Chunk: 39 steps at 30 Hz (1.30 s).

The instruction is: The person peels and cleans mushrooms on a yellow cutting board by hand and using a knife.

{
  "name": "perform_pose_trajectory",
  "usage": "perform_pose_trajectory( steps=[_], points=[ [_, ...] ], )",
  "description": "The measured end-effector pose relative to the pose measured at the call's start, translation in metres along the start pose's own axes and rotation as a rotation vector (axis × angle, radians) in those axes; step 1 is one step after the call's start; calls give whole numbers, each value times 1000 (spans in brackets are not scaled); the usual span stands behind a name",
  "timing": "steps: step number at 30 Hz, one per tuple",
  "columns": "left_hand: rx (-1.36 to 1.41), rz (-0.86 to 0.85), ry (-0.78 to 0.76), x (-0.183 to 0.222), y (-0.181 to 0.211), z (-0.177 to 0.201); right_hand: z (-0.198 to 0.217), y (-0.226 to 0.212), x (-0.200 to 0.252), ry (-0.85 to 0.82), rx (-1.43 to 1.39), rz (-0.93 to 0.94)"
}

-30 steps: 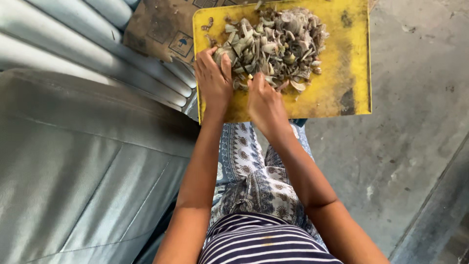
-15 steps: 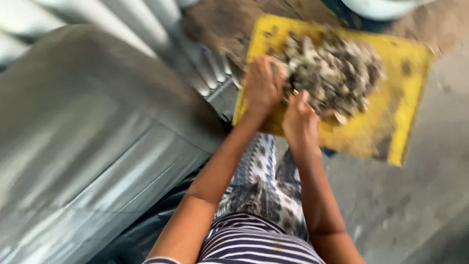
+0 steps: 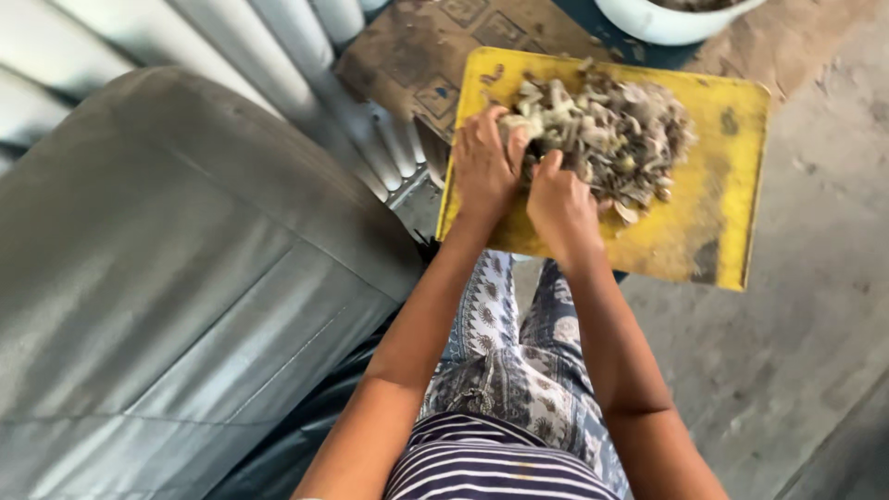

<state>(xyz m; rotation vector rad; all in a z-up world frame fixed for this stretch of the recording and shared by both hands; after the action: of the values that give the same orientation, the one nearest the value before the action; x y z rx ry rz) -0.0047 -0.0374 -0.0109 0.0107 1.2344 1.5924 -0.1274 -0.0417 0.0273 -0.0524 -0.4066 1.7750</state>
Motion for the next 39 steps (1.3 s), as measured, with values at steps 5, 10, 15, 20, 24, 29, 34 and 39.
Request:
perform_pose_trajectory(
  steps=[5,10,15,20,24,29,34,39],
  points=[
    [-21,-9,14,4,0,3,17,11,31,17,33,41],
    [35,28,23,7,1,9,39,13,49,80,-43,129],
    [123,62,-6,3,4,18,55,11,66,148,-322,148],
    [168,1,-17,4,9,26,49,12,72,510,-302,385],
    [170,2,-45,2,7,26,27,11,63,291,-287,209],
    [169,16,-56,3,4,26,22,2,75,550,-208,342],
    [181,51,-58,0,7,24,11,3,70,541,-162,340],
    [213,40,-82,0,4,24,-12,1,58,527,-113,359]
  ],
)
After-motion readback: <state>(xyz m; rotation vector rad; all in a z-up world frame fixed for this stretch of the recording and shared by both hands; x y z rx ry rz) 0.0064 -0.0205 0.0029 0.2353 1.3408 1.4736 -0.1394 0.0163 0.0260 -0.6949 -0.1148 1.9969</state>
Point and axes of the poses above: each hand's wrist, its own x-axis away from the middle knuckle, its own z-axis out of the back of the hand, y = z × x, the point moved 2 cm from there along -x, towards the middle knuckle, and after that the axes turned 7 degrees about x, right-handed, at the moved point
